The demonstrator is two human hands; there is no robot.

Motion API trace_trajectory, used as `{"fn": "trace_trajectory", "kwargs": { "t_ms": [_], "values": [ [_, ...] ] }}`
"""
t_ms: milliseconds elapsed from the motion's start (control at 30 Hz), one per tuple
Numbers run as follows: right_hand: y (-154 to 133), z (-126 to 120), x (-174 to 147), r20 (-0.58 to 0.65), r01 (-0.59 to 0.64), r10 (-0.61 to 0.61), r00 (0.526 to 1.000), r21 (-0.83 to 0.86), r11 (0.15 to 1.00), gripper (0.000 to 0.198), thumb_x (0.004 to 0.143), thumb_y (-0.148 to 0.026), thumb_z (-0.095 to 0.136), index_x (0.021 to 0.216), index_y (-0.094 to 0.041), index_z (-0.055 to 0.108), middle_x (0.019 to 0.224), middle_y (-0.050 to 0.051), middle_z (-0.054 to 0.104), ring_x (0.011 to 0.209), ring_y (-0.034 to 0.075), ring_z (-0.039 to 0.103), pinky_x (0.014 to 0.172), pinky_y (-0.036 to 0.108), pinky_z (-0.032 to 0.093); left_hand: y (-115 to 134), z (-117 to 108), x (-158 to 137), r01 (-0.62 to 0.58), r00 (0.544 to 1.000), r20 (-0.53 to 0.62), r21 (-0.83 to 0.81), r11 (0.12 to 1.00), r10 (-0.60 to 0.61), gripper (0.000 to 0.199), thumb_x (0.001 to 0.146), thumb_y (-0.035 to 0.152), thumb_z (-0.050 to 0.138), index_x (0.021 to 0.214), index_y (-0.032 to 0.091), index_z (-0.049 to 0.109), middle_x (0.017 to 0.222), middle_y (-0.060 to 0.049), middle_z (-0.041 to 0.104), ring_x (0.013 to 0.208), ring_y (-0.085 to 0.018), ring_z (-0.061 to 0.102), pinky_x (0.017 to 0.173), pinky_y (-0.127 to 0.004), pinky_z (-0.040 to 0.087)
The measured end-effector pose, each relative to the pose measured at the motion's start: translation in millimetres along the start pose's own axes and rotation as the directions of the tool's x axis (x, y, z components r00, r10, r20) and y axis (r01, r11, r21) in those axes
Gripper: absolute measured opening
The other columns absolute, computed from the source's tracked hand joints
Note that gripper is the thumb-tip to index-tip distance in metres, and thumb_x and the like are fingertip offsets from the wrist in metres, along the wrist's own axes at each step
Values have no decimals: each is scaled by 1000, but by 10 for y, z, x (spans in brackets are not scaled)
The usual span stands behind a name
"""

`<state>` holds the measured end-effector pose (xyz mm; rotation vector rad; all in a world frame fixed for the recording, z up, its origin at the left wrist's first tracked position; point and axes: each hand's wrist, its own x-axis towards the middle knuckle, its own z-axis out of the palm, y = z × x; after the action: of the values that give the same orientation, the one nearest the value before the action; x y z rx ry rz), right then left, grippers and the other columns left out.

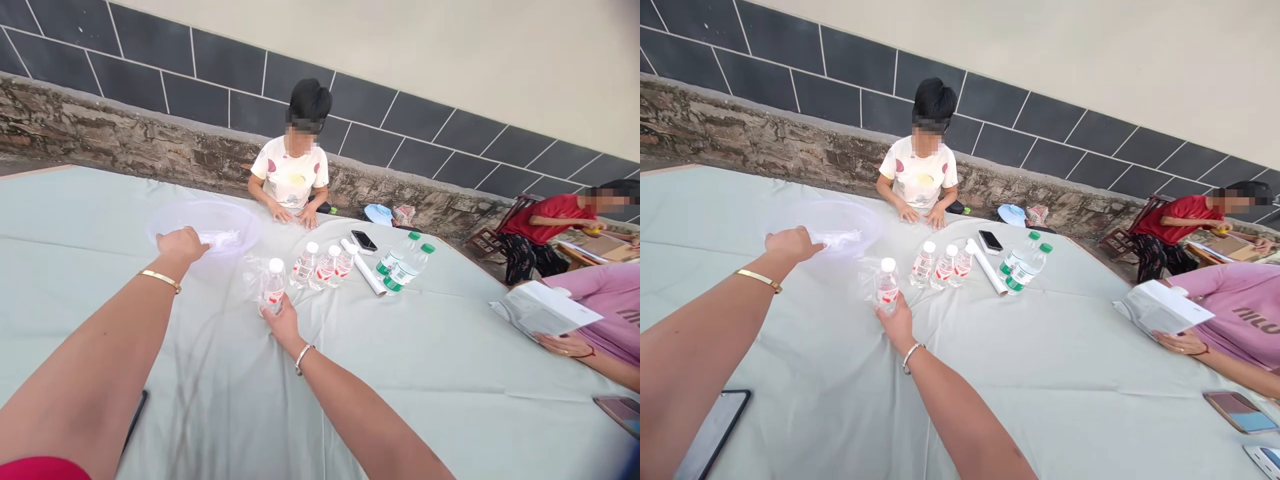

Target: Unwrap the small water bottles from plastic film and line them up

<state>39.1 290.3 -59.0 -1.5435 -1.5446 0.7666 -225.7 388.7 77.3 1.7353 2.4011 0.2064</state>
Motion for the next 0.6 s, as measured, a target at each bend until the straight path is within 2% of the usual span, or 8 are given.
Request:
{"fn": "trace_trajectory", "kwargs": {
  "t_ms": [100, 200, 267, 333, 433, 533, 600],
  "values": [
    [24, -268, -524, 120, -2, 5, 993, -26, 1000, 44, 71, -36, 64, 111, -21, 55, 89, 2, 67, 79, 18, 61, 69, 29, 48, 62, -159, -253, 75, 997, 6, 94, 993, -76, 74, 78, 58, 46, 129, 4, 49, 105, -26, 67, 110, -42, 56, 98, -53, 29],
    [31, -523, -1027, 215, -50, 52, 975, -15, 999, 42, 71, -33, 64, 109, -21, 56, 89, 1, 67, 78, 17, 60, 68, 27, 47, 113, -183, -604, -26, 994, -108, 93, 995, 36, 59, 80, 48, 47, 123, 7, 54, 115, -26, 63, 121, -42, 48, 100, -51, 30],
    [3, -661, -1328, 272, -100, 84, 959, 47, 994, 39, 71, -32, 64, 108, -20, 57, 92, 2, 66, 79, 16, 60, 68, 26, 46, 130, -95, -933, -134, 977, -169, 10, 991, 134, 50, 81, 41, 47, 120, 12, 56, 119, -22, 62, 118, -37, 51, 99, -47, 34],
    [-50, -771, -1601, 331, -224, 175, 927, 115, 968, 35, 73, -32, 62, 105, -19, 56, 89, 2, 66, 71, 15, 59, 62, 25, 45, 119, 82, -1360, -221, 971, -138, -185, 958, 197, 40, 82, 39, 44, 113, 19, 60, 119, -14, 65, 110, -30, 58, 92, -39, 41],
    [-139, -888, -1955, 460, -491, 374, 805, 162, 856, 27, 78, -38, 58, 95, -18, 56, 67, -2, 59, 49, 10, 49, 48, 22, 39, 53, 491, -2155, -214, 974, -30, -466, 859, 226, 28, 82, 39, 43, 93, 24, 64, 103, -5, 71, 99, -24, 63, 83, -31, 45],
    [-195, -956, -2222, 578, -640, 453, 679, 164, 751, 29, 86, -46, 48, 86, -17, 55, 52, -3, 51, 43, 10, 47, 43, 21, 36, -7, 970, -2984, -61, 963, 158, -664, 746, 219, 21, 78, 38, 48, 80, 24, 63, 81, -4, 71, 79, -22, 66, 70, -30, 47],
    [-217, -990, -2341, 618, -657, 470, 630, 101, 747, 36, 88, -51, 43, 85, -17, 55, 52, -2, 53, 43, 11, 50, 42, 21, 38, 2, 1246, -3419, 110, 916, 322, -773, 624, 238, 26, 78, 44, 48, 85, 24, 64, 81, -3, 70, 67, -20, 65, 60, -29, 46]
  ]
}}
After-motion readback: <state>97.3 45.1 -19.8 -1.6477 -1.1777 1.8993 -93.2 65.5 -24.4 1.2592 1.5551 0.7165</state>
